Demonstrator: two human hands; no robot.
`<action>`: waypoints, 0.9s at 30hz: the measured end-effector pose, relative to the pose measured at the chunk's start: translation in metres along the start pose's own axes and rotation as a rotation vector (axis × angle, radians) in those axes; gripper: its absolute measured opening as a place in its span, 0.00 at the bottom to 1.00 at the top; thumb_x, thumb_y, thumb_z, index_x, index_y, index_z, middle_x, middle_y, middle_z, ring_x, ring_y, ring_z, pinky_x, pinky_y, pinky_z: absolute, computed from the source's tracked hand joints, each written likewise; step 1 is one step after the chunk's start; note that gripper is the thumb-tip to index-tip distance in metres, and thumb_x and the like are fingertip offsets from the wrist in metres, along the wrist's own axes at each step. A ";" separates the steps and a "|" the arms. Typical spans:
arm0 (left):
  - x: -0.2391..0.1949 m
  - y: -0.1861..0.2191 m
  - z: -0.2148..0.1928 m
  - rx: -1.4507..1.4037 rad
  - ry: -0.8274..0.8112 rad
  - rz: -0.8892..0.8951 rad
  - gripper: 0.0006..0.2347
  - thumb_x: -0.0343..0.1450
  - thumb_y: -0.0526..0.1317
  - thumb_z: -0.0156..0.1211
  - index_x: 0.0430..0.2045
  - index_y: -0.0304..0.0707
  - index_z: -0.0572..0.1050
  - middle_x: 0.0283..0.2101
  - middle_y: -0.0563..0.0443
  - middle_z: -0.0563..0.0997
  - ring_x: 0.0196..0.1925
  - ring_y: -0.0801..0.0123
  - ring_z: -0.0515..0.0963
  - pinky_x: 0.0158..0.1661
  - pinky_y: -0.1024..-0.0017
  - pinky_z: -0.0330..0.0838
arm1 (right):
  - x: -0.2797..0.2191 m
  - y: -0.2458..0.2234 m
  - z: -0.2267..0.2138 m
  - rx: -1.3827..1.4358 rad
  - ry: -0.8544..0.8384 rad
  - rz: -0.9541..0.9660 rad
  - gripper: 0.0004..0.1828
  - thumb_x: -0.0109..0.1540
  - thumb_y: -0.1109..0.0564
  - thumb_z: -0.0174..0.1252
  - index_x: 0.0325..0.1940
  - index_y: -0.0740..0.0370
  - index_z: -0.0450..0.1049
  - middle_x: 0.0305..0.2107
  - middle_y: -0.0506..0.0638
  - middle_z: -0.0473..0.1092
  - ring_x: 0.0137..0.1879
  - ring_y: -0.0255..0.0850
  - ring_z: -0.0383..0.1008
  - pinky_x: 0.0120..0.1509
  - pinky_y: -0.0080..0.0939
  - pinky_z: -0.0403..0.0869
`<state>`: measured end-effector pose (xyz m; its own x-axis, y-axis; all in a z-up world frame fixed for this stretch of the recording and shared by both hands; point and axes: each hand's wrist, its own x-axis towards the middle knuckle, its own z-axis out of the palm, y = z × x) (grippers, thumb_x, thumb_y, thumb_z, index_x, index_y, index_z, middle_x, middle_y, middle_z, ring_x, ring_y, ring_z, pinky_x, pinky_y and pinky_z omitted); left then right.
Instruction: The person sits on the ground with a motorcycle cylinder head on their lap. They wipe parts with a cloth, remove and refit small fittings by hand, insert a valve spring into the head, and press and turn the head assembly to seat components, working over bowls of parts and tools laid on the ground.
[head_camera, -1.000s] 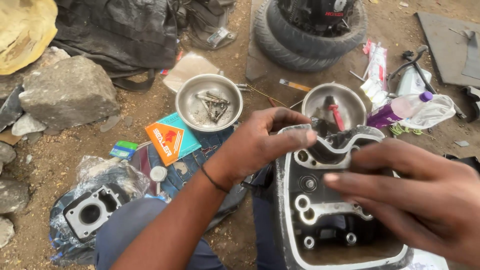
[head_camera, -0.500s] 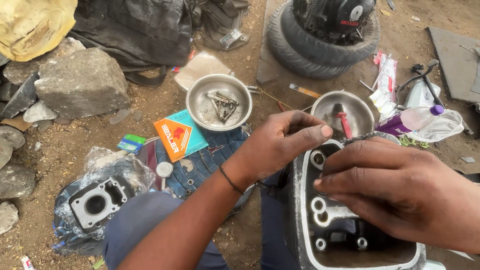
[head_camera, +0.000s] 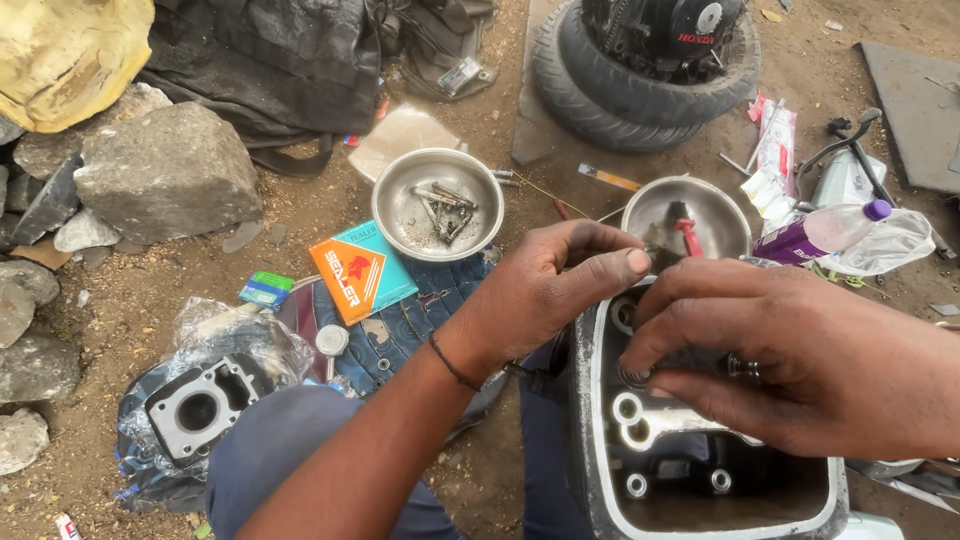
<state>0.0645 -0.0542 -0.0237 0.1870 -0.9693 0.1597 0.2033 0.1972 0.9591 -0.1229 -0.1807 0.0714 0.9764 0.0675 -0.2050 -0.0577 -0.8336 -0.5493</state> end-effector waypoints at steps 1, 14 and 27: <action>0.000 0.000 0.000 -0.007 0.003 -0.003 0.20 0.73 0.47 0.61 0.47 0.24 0.78 0.43 0.45 0.83 0.47 0.69 0.82 0.50 0.72 0.78 | 0.000 0.000 -0.001 -0.029 -0.019 0.009 0.11 0.63 0.48 0.64 0.49 0.49 0.82 0.46 0.43 0.72 0.50 0.37 0.75 0.49 0.42 0.74; -0.004 0.009 0.009 0.068 0.080 -0.016 0.20 0.70 0.47 0.63 0.47 0.24 0.79 0.40 0.46 0.84 0.42 0.73 0.83 0.45 0.76 0.79 | 0.000 -0.013 -0.004 -0.298 -0.042 -0.082 0.12 0.62 0.47 0.63 0.46 0.51 0.80 0.38 0.44 0.74 0.48 0.41 0.77 0.51 0.45 0.73; -0.006 0.004 0.005 0.084 0.066 -0.003 0.19 0.71 0.46 0.63 0.48 0.25 0.78 0.40 0.47 0.84 0.42 0.74 0.82 0.44 0.76 0.79 | 0.003 -0.001 -0.003 -0.249 -0.034 -0.090 0.11 0.62 0.46 0.64 0.46 0.47 0.83 0.37 0.40 0.75 0.50 0.37 0.74 0.54 0.45 0.73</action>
<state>0.0597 -0.0479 -0.0196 0.2498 -0.9576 0.1438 0.1232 0.1787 0.9762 -0.1192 -0.1813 0.0741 0.9675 0.1623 -0.1938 0.0861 -0.9324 -0.3512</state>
